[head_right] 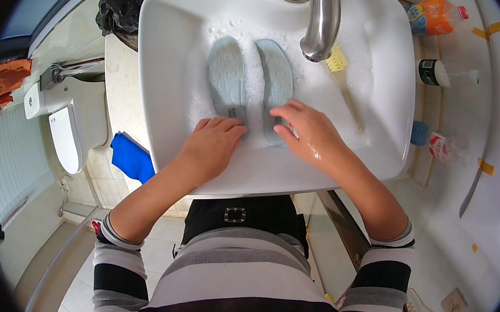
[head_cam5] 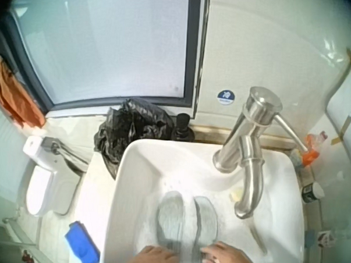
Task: The person scrubs two light-blue shoe insoles in a sink using a brush and running water, then rinses them and applies a white cleaning liquid from a bottle. The insoles are handled one at a time and rinsed under the tap.
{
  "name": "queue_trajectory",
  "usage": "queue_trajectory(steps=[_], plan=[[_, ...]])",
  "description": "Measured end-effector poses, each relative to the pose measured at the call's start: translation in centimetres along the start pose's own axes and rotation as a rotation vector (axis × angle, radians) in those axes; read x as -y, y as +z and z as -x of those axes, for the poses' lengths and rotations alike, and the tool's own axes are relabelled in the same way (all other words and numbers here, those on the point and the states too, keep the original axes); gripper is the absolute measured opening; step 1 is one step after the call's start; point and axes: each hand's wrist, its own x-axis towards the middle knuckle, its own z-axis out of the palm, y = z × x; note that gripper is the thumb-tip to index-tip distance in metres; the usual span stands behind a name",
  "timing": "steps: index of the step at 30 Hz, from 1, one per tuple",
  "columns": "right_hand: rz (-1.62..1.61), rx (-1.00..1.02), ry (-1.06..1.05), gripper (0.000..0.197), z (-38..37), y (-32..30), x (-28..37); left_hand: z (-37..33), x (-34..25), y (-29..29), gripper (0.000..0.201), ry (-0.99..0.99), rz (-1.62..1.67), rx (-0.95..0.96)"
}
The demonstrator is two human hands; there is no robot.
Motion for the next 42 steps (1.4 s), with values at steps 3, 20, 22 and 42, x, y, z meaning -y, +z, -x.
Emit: queue_trajectory(steps=[3,20,22,42], plan=[[-0.034,-0.050,-0.012,0.025,0.3,0.7,0.5,0.2,0.0,0.0,0.029,-0.046,0.050,0.105],[0.275,-0.505,0.415,0.042,-4.9,3.4,-2.1,-2.4,1.1,-0.7,0.053,-0.205,-0.063,-0.279],[0.082,-0.485,0.497,0.041,-6.1,3.3,-3.1,-4.4,2.1,-1.3,0.065,-0.242,-0.041,-0.408],[-0.199,-0.190,0.210,0.028,-3.5,0.8,-1.8,-8.4,1.9,0.8,0.053,-0.532,0.452,-0.543]])
